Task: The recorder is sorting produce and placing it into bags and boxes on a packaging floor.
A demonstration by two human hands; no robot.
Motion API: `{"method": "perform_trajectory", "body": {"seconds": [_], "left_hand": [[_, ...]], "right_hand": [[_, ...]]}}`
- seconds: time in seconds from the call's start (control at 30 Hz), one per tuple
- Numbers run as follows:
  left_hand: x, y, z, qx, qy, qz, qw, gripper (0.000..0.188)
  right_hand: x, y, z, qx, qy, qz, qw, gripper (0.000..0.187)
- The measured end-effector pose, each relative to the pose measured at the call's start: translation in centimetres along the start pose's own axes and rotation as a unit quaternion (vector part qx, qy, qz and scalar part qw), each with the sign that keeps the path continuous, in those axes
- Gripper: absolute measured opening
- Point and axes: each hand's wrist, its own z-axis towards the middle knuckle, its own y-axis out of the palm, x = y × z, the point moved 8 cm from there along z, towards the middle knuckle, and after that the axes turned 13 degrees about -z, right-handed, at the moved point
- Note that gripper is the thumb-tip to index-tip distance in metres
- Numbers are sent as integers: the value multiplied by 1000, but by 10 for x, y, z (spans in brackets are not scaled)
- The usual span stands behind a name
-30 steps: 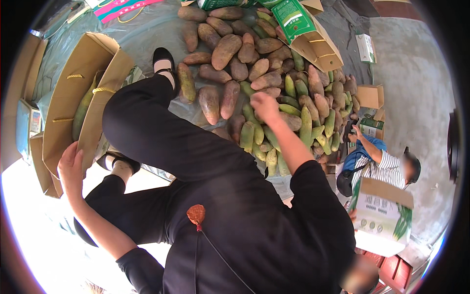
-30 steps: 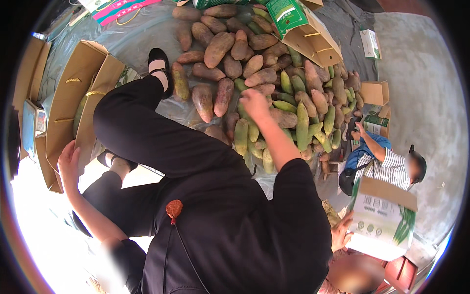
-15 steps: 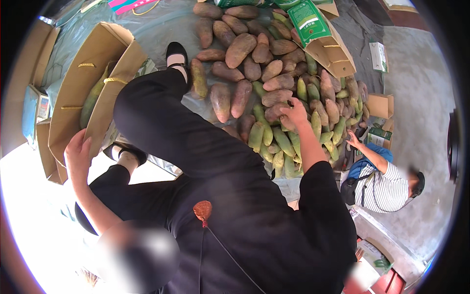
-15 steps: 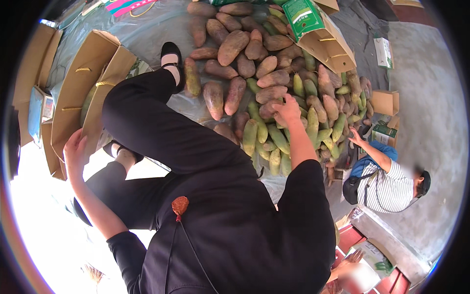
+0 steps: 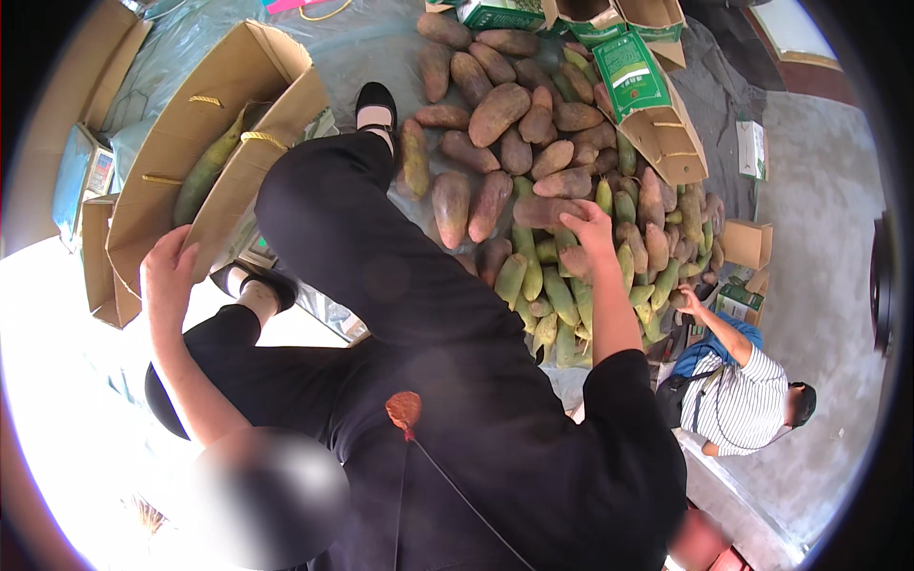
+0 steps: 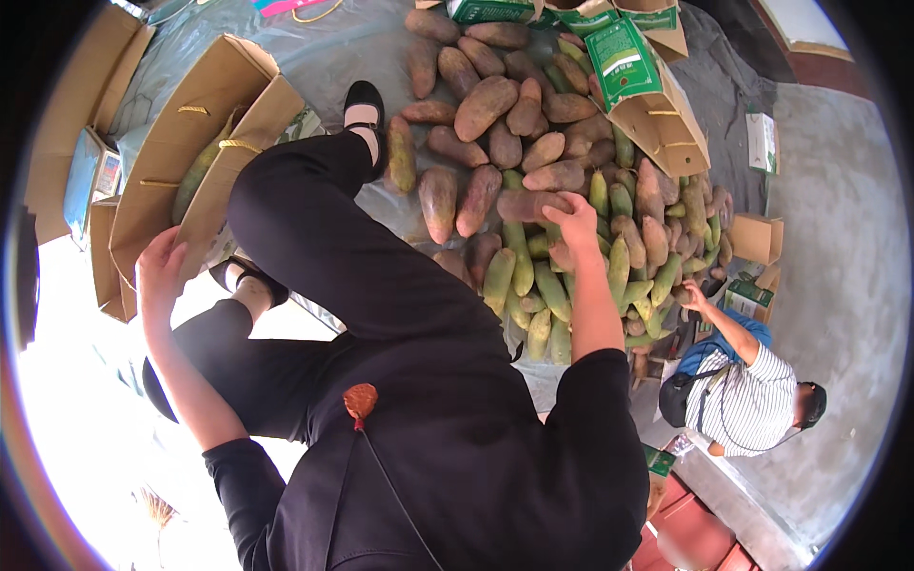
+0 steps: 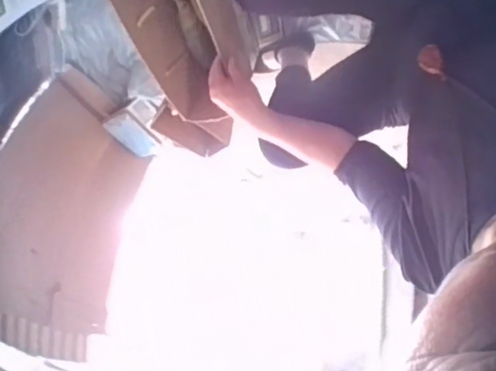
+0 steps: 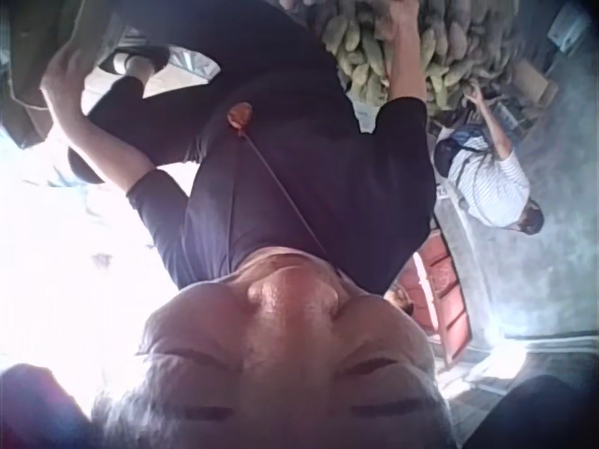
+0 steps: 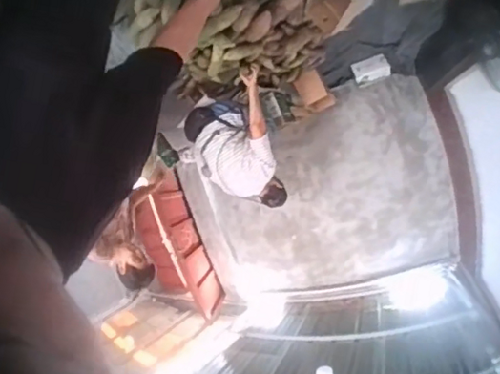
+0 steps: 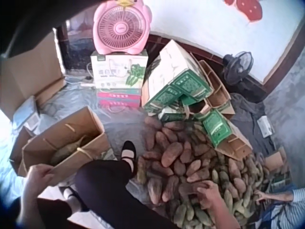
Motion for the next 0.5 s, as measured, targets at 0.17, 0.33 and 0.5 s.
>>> {"method": "perform_trajectory", "body": {"seconds": [0.17,0.33,0.5], "left_hand": [[4,1,0,-4,7,19,1000,29],[0,-3,-6,3,7,67,998,30],[6,1,-3,9,35,54,998,28]], "right_hand": [[-98,-9,1,6,-63,283,957,47],[-209,2,1,-38,-191,345,918,46],[-321,13,-25,-85,-298,314,897,43]]}}
